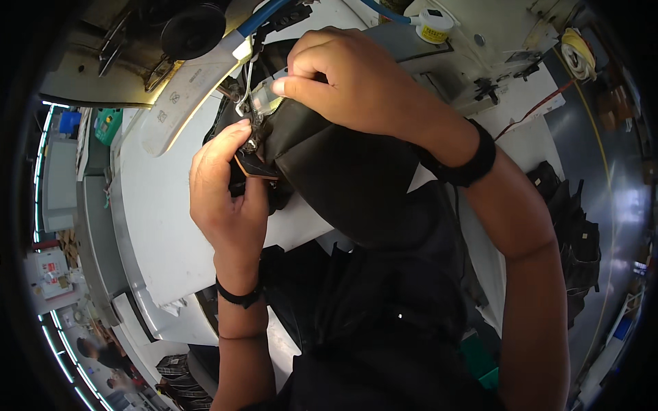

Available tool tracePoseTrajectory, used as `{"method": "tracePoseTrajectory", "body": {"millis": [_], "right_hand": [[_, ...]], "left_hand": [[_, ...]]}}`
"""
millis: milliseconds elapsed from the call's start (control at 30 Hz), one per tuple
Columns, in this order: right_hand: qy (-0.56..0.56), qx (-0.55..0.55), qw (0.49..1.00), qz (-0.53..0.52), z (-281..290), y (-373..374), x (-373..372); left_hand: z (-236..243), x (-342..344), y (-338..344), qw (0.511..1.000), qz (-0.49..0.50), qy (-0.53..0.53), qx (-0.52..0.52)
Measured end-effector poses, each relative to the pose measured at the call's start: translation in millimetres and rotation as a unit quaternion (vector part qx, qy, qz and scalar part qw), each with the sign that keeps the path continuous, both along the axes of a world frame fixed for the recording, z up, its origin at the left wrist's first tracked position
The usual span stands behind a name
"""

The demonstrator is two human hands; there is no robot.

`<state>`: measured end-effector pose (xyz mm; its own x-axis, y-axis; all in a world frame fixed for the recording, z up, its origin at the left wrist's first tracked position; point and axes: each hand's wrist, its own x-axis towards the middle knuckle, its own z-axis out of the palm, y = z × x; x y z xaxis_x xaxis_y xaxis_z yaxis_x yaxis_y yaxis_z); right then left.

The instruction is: The worker is aligning and stitching together leather and fabric components of a bag at an industrial sewing machine.

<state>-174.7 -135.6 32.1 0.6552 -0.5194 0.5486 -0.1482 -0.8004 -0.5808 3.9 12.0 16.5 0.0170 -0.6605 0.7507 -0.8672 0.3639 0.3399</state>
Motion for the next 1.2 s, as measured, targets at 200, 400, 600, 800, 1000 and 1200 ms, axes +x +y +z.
{"method": "tracePoseTrajectory", "body": {"millis": [200, 400, 600, 800, 1000, 1200], "right_hand": [[-0.039, 0.074, 0.996, 0.010, 1, -4, -1], [-0.066, 0.097, 0.993, 0.004, 2, -3, 3], [-0.073, 0.100, 0.992, -0.010, 4, -2, 5], [-0.082, 0.101, 0.991, -0.033, 6, 1, 6], [-0.085, 0.094, 0.991, -0.049, 2, 1, 7], [-0.058, 0.091, 0.991, -0.084, 0, 3, 7]], "left_hand": [[1, -4, -1, 1.000, 0.004, 0.011, -0.003], [-6, -10, -4, 0.999, 0.021, 0.033, -0.023], [-10, -15, -7, 0.997, 0.042, 0.050, -0.032], [-11, -19, -7, 0.995, 0.053, 0.080, -0.027], [-17, -19, -10, 0.994, 0.061, 0.088, -0.032], [-16, -18, -7, 0.992, 0.051, 0.117, -0.022]]}}
